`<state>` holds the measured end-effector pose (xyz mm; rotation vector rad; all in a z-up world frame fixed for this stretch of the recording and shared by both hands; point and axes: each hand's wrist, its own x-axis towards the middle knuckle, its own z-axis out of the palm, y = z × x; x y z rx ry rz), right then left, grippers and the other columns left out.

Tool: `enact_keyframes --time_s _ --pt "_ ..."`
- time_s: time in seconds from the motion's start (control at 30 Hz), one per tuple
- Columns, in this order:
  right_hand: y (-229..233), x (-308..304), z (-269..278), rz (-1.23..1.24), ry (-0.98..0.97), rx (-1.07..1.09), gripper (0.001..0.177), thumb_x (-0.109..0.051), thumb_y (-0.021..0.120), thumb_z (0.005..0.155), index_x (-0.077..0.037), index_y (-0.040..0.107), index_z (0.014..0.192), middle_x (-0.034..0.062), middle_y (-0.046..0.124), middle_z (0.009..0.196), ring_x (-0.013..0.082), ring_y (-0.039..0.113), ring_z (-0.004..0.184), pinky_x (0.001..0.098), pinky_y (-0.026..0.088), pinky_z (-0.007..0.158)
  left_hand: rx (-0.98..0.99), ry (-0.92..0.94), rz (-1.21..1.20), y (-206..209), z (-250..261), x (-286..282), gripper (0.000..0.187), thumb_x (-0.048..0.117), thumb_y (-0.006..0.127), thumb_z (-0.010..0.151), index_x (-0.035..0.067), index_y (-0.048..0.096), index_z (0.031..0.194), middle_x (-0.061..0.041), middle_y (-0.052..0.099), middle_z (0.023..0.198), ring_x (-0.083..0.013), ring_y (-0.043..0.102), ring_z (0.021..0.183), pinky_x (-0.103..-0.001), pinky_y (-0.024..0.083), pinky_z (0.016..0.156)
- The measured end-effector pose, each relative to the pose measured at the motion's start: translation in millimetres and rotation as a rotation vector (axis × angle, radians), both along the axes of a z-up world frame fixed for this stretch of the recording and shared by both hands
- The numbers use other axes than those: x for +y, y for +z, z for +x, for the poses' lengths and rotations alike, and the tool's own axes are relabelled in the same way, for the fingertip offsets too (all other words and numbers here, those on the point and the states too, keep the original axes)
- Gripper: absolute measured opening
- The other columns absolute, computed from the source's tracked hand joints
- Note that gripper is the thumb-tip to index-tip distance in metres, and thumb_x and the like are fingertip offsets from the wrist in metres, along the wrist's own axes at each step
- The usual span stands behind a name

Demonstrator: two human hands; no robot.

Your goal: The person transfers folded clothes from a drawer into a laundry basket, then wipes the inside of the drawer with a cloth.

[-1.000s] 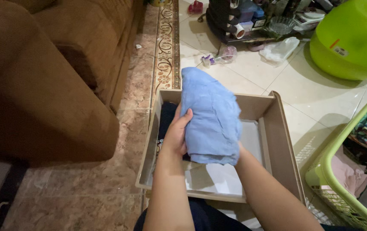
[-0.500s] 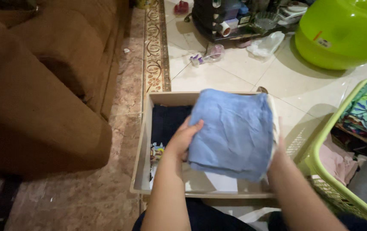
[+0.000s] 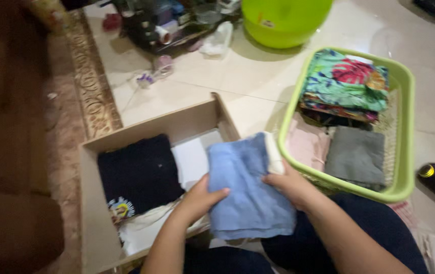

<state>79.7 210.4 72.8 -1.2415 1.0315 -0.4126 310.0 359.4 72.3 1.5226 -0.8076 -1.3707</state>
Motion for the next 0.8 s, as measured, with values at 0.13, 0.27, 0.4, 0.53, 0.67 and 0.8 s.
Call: enact_keyframes --time_s 0.13,0.27,0.4,0.53,0.67,0.8 --pt "11 -6 0 -0.109 0.086 -0.1 0.084 -0.008 0.073 0.073 -0.009 0.042 0.152 0.009 0.065 0.12 0.0187 0.061 0.102 0.0322 0.053 0.089 -0.164 0.146 0.059 0 -13 1 0.068 0.018 0.078 0.082 0.003 0.051 0.143 -0.015 0.073 0.123 -0.023 0.07 0.108 -0.037 0.056 0.096" --pt "28 -33 -14 -0.121 0.086 -0.118 0.084 -0.01 0.073 0.074 -0.01 0.042 0.151 0.0088 0.066 0.123 0.0182 0.063 0.108 0.0321 0.052 0.093 -0.344 0.258 -0.082 4 -48 -18 0.076 0.018 0.08 0.08 0.002 0.044 0.146 -0.015 0.07 0.127 -0.0227 0.069 0.114 -0.036 0.052 0.099" --pt "33 -79 -56 -0.299 0.041 0.044 0.079 -0.016 0.076 0.076 -0.012 0.046 0.149 0.0087 0.07 0.119 0.0182 0.066 0.106 0.0335 0.052 0.092 -0.402 0.262 -0.207 17 -96 -68 0.064 0.016 0.072 0.085 0.002 0.05 0.144 -0.017 0.073 0.127 -0.0254 0.071 0.115 -0.037 0.052 0.1" --pt "16 -125 -107 -0.373 -0.114 0.129 0.065 -0.021 0.076 0.078 -0.008 0.055 0.138 0.0138 0.074 0.113 0.0244 0.07 0.1 0.0384 0.057 0.085 -0.558 0.128 -0.18 29 -137 -143 0.064 0.016 0.068 0.087 0.009 0.048 0.148 -0.02 0.072 0.126 -0.0302 0.07 0.118 -0.038 0.052 0.099" --pt "-24 -174 -154 -0.47 -0.292 0.271 0.069 -0.022 0.075 0.078 -0.007 0.049 0.14 0.0183 0.072 0.116 0.0287 0.071 0.103 0.0409 0.055 0.087 -0.635 0.027 -0.146 33 -180 -230 0.073 0.015 0.063 0.086 0.021 0.04 0.155 -0.022 0.069 0.125 -0.038 0.066 0.117 -0.043 0.051 0.097" --pt "-71 -211 -157 -0.296 -0.296 0.286 0.074 -0.016 0.074 0.077 -0.006 0.044 0.144 0.0214 0.072 0.117 0.0313 0.072 0.103 0.0414 0.057 0.088 -0.915 -0.096 -0.08 16 -210 -284 0.074 0.01 0.057 0.085 0.027 0.042 0.155 -0.022 0.069 0.124 -0.043 0.066 0.109 -0.049 0.053 0.092"
